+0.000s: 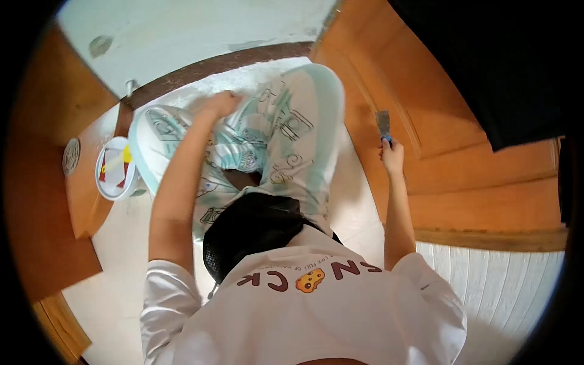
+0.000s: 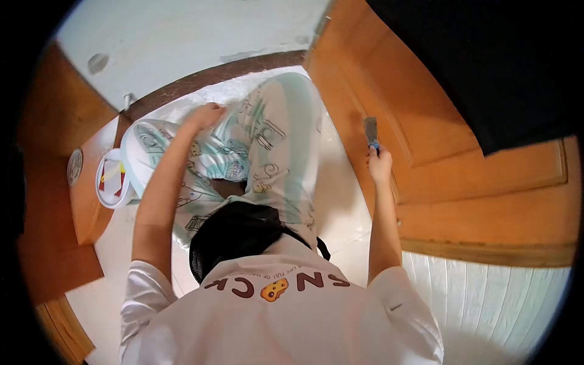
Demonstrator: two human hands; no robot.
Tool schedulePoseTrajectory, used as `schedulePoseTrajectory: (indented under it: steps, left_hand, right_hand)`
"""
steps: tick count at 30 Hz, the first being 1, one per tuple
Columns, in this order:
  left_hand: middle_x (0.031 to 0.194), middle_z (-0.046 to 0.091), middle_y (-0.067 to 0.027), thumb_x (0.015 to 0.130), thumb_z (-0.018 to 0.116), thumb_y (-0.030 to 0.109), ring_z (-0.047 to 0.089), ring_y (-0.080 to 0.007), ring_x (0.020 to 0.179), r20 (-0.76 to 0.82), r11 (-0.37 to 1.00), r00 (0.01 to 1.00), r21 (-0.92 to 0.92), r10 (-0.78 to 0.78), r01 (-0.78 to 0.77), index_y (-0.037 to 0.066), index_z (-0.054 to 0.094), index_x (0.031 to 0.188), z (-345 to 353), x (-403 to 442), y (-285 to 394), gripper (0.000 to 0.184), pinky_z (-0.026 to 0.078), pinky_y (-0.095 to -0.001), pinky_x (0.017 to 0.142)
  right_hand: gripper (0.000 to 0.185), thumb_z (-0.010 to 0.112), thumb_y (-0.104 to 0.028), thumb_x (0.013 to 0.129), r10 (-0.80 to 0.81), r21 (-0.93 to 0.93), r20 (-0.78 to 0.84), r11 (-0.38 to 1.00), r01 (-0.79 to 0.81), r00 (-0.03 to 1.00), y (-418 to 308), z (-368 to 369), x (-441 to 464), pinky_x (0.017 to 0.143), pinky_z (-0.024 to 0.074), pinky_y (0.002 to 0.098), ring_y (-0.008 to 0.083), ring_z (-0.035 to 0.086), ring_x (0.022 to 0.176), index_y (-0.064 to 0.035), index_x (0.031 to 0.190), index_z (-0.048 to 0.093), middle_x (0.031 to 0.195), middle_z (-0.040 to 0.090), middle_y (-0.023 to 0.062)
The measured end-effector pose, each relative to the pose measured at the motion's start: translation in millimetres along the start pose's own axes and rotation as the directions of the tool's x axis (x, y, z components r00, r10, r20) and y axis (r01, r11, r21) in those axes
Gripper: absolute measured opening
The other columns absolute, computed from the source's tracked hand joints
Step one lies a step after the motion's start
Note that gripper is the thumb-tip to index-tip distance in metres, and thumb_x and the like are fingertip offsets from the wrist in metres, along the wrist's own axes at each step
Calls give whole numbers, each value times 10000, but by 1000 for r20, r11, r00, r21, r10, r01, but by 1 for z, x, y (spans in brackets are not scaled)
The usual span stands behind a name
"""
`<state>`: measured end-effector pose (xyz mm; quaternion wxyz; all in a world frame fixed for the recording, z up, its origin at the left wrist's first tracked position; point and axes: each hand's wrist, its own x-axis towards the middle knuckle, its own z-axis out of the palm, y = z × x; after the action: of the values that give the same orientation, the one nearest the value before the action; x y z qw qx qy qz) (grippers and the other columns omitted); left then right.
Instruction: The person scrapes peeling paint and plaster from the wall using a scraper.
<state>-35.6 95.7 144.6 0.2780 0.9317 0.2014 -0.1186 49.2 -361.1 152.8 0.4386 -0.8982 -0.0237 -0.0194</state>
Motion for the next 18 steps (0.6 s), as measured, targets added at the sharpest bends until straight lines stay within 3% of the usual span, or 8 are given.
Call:
schedulePoseTrajectory:
  steps: [2,4,7,11,12,13,15,18]
  left_hand:
    - [1124,559,-204,871,397,357,535,-357,1032,-22,935,984,-310,177,-176,68,489,1212,35,23,-7,456,409,-416,893]
    - [1100,563,-216,909,320,323,546,-355,1008,-188,893,901,-159,391,-420,113,414,1274,57,22,-10,432,415,-422,873]
    - [1068,583,-189,930,254,301,549,-350,994,-79,915,912,-4,403,-404,146,364,1300,52,16,1,415,397,-427,882]
    - [1096,578,-145,897,356,263,529,-325,1022,-103,877,872,115,478,-467,81,465,1205,33,-9,26,374,376,-416,896]
    - [1078,587,-134,904,330,294,540,-317,1003,-184,829,809,137,559,-542,97,495,1174,45,0,24,373,359,-430,906]
    - [1060,596,-124,910,305,324,552,-309,983,-259,774,730,164,632,-612,112,525,1143,44,-6,30,384,343,-444,917]
    - [1126,563,-121,887,367,321,547,-308,991,-343,781,723,57,600,-622,92,553,1099,53,-18,38,363,356,-451,901]
    - [1208,506,-117,874,411,300,550,-313,989,-325,757,734,-75,597,-649,61,534,1117,84,-27,44,362,417,-448,845]
  right_hand:
    - [179,481,-118,875,-52,3,17,999,52,998,-11,4,16,409,395,258,100,492,459,9,771,553,585,542,48]
    - [172,495,-117,861,-122,-15,21,992,122,992,-29,8,27,424,398,267,106,509,470,13,775,565,588,559,58]
    - [206,490,-137,867,-170,-66,46,983,172,984,-55,11,29,430,395,267,102,503,465,10,744,563,581,554,60]
    - [194,541,-128,815,-521,-131,-40,848,513,852,-52,12,26,566,467,357,213,595,632,34,896,610,705,623,129]
    - [190,560,-124,791,-460,-252,120,843,476,880,-32,2,41,623,473,370,202,613,696,32,887,609,734,627,167]
    - [191,555,-131,801,-392,-290,78,870,397,917,-49,6,32,605,463,362,208,605,677,36,881,604,724,620,169]
    - [200,543,-144,821,-246,-357,-19,907,223,969,-90,0,16,568,443,345,221,591,641,43,869,592,703,608,174]
    - [209,516,-147,847,-300,-399,-30,878,263,954,-105,-16,26,537,417,331,202,548,582,52,864,581,674,589,145]
